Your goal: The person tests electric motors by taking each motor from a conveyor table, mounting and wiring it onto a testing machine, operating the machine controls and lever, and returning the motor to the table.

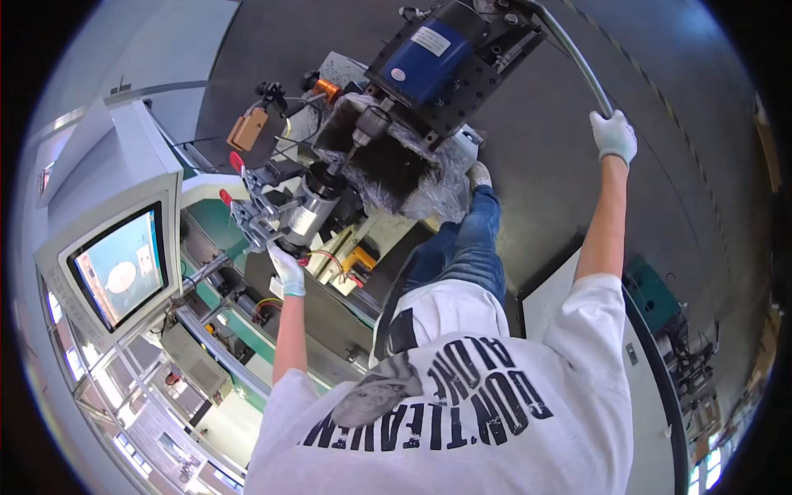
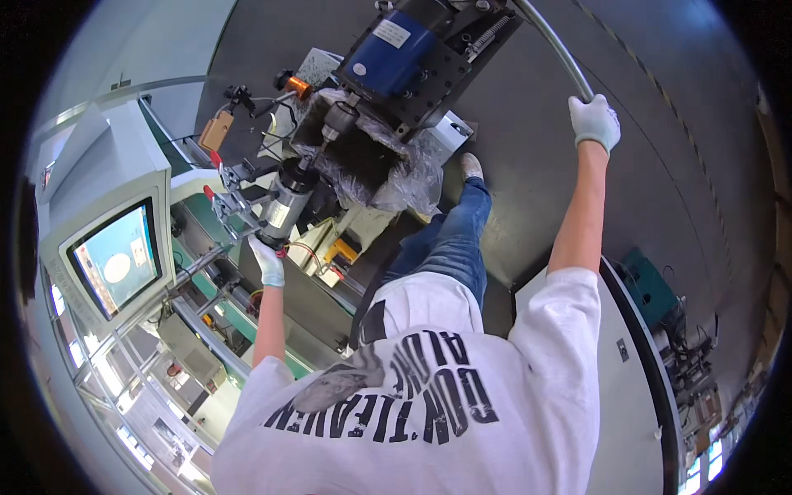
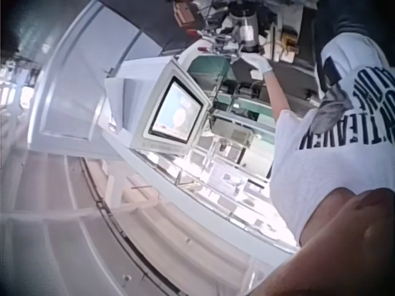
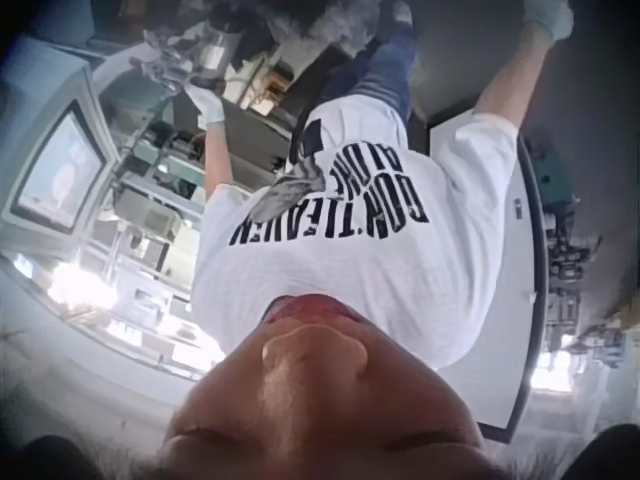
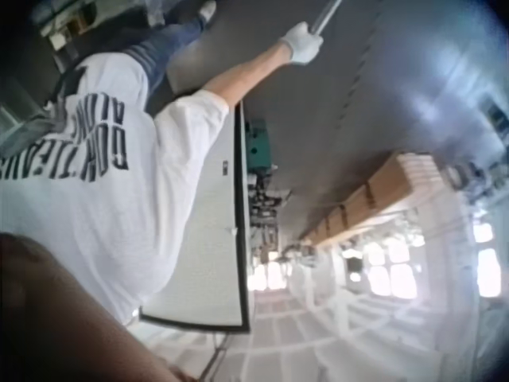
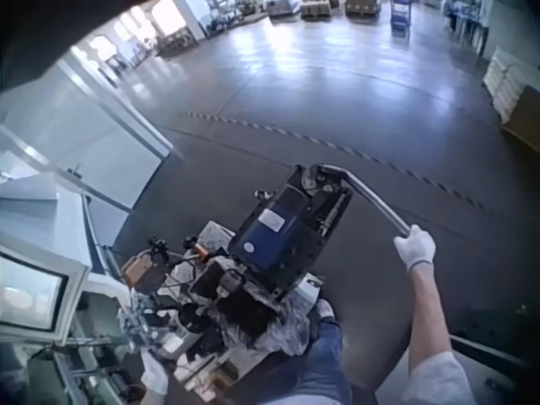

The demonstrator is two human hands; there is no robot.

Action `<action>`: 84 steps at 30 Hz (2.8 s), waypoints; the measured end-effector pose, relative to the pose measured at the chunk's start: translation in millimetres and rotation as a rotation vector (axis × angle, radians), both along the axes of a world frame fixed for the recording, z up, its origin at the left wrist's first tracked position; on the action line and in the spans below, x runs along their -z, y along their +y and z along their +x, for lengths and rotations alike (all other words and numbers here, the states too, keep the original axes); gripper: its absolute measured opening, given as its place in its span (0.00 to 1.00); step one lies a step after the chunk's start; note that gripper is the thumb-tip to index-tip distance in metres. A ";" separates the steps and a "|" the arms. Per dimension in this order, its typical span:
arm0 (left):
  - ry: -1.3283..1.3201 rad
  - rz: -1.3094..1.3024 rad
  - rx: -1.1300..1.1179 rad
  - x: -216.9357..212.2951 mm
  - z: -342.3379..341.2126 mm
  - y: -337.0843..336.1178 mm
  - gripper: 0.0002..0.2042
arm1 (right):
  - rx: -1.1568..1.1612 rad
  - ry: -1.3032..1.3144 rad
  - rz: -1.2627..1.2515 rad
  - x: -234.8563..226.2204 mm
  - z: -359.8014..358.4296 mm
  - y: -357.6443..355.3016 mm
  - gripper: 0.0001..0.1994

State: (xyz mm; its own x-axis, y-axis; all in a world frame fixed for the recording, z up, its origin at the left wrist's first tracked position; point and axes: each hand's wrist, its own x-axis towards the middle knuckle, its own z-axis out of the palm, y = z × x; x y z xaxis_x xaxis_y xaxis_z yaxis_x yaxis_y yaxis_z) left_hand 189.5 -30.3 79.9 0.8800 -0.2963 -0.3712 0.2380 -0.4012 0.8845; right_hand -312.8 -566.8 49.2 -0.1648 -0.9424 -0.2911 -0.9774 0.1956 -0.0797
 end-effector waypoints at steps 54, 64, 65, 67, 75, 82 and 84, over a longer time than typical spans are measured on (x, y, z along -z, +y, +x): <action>0.528 0.625 -1.085 86.2 -403.9 720.2 0.41 | -2.002 -0.478 0.836 50.9 387.5 789.2 0.29; 0.596 0.576 -1.117 110.0 -510.3 551.6 0.56 | -2.050 -0.249 0.934 5.1 278.9 621.0 0.18; 0.624 0.587 -1.157 112.2 -527.2 531.7 0.55 | -2.060 -0.273 0.937 4.6 272.4 613.5 0.18; 0.594 0.552 -1.240 120.9 -587.3 512.6 0.43 | -1.867 -0.215 1.011 -3.2 255.3 601.8 0.16; 0.845 0.886 -1.168 71.0 -560.8 441.6 0.51 | -1.066 -0.641 1.121 27.7 234.1 466.4 0.17; 0.219 1.119 -1.144 53.8 -460.9 371.4 0.38 | -0.704 -0.855 1.209 16.2 245.4 442.1 0.19; 0.057 1.000 -1.000 59.4 -408.4 355.2 0.37 | -0.691 -0.862 1.177 11.4 256.2 445.4 0.20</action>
State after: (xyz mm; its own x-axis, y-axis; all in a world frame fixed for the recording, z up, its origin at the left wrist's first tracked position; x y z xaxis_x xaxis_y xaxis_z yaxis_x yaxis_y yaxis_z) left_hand -218.9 324.9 20.5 0.5362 0.8391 -0.0917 0.8158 -0.4872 0.3117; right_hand -56.5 -121.3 37.8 0.7621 0.0390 -0.6462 -0.6462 0.1060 -0.7557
